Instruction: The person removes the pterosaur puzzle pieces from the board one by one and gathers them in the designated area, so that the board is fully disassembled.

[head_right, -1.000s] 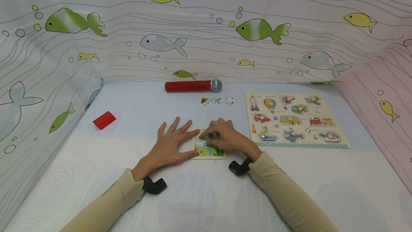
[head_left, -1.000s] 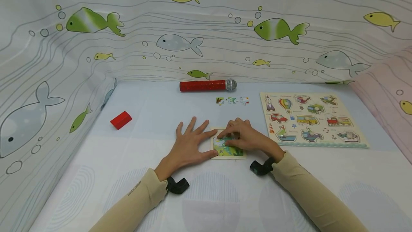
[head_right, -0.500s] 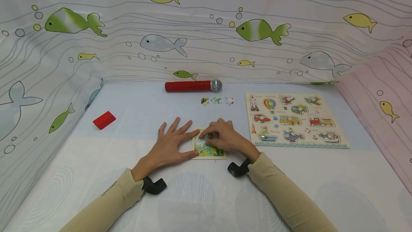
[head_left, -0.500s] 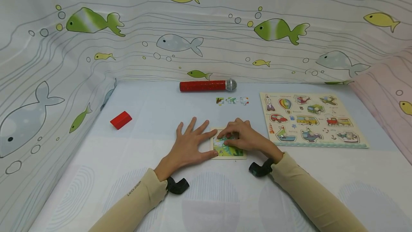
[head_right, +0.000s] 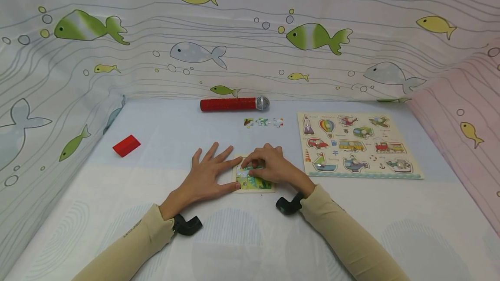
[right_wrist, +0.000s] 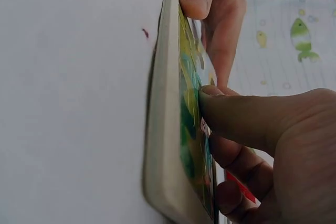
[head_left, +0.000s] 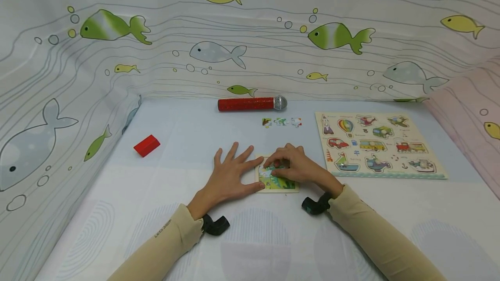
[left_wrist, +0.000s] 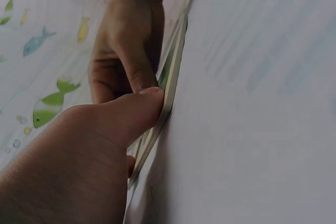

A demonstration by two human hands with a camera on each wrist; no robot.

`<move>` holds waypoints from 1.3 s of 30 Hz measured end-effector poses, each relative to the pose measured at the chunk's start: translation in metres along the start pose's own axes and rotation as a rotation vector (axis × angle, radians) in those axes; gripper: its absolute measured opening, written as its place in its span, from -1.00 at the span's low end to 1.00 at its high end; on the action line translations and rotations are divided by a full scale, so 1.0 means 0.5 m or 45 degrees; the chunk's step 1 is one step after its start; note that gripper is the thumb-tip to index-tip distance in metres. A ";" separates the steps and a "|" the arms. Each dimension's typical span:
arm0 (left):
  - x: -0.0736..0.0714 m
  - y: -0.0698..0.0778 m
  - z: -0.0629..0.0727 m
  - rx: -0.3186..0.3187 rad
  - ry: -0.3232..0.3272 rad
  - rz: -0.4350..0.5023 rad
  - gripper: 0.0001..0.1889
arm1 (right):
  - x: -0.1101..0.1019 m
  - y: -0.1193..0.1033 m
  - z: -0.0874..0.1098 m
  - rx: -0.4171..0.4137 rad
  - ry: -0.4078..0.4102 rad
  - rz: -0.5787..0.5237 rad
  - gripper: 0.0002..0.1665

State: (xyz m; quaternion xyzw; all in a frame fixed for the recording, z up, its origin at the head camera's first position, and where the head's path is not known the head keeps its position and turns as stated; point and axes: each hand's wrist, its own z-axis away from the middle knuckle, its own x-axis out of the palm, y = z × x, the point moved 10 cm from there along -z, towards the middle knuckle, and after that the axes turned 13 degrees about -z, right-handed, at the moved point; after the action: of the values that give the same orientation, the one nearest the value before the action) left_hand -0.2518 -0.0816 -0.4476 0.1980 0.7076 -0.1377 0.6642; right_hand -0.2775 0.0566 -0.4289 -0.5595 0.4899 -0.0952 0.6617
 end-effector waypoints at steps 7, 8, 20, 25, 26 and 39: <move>0.000 0.000 0.000 0.003 -0.001 -0.005 -0.23 | 0.000 -0.007 0.000 -0.034 -0.002 -0.014 -0.76; 0.000 0.000 0.000 0.004 0.000 -0.005 -0.23 | 0.000 -0.008 0.001 -0.042 -0.001 -0.015 -0.76; -0.001 0.002 0.001 0.009 -0.004 0.008 -0.23 | 0.003 -0.012 0.001 -0.089 0.021 -0.096 -0.85; -0.002 0.001 0.002 0.010 0.004 0.016 -0.23 | 0.005 -0.012 0.001 -0.085 0.019 -0.131 -0.85; -0.003 0.001 0.002 0.010 0.007 0.017 -0.23 | 0.005 -0.012 0.000 -0.092 0.019 -0.148 -0.85; -0.005 0.002 0.005 0.012 0.020 0.003 -0.23 | -0.005 0.003 -0.003 -0.051 0.070 -0.371 -0.83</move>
State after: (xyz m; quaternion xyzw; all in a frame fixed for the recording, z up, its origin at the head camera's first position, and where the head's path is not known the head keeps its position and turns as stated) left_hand -0.2489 -0.0822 -0.4455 0.2029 0.7118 -0.1386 0.6580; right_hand -0.2803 0.0580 -0.4284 -0.6349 0.4232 -0.1955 0.6161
